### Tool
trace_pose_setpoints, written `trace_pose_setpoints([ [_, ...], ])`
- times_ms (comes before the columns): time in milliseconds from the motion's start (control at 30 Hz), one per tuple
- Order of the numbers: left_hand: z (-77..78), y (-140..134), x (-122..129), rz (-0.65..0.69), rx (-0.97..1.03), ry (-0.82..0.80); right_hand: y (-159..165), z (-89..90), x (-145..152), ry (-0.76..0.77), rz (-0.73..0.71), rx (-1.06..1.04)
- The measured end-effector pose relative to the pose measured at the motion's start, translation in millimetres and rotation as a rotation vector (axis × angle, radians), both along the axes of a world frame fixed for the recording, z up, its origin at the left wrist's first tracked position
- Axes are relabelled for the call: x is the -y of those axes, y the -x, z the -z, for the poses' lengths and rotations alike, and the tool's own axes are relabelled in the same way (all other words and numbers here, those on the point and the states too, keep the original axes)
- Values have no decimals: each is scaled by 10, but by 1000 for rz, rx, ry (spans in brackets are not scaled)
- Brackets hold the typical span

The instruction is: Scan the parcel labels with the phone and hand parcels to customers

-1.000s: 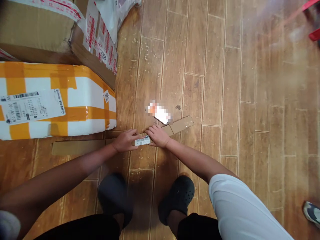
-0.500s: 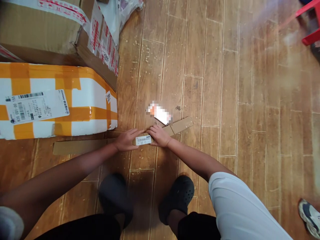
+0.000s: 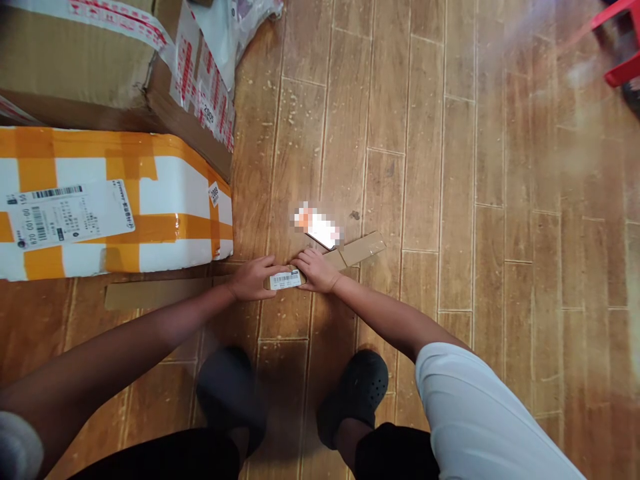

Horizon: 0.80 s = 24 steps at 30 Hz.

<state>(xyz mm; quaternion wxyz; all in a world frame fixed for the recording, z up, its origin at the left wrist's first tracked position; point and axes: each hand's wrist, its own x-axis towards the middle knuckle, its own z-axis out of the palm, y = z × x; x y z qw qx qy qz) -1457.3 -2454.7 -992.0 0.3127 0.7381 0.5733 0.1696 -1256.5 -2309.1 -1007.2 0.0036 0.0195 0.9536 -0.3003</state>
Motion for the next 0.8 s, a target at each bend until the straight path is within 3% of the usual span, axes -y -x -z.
trace_pose_setpoints([
  [333, 55, 31, -23, 86, -57, -54, 19, 6, 1, 7, 10, 11],
  [500, 67, 70, -78, 95, -35, -51, 81, -163, -13, -1, 36, 57],
  [567, 80, 83, -98, 105, -27, -53, 105, -252, -78, -33, 185, 119],
  [633, 87, 94, -119, 117, -28, -45, 135, -293, -193, -104, 420, 205],
  [700, 85, 103, -139, 127, -32, -21, 178, -268, -336, -179, 629, 310],
  [800, 73, 105, -154, 129, -43, 9, 260, -155, -528, -229, 788, 479],
])
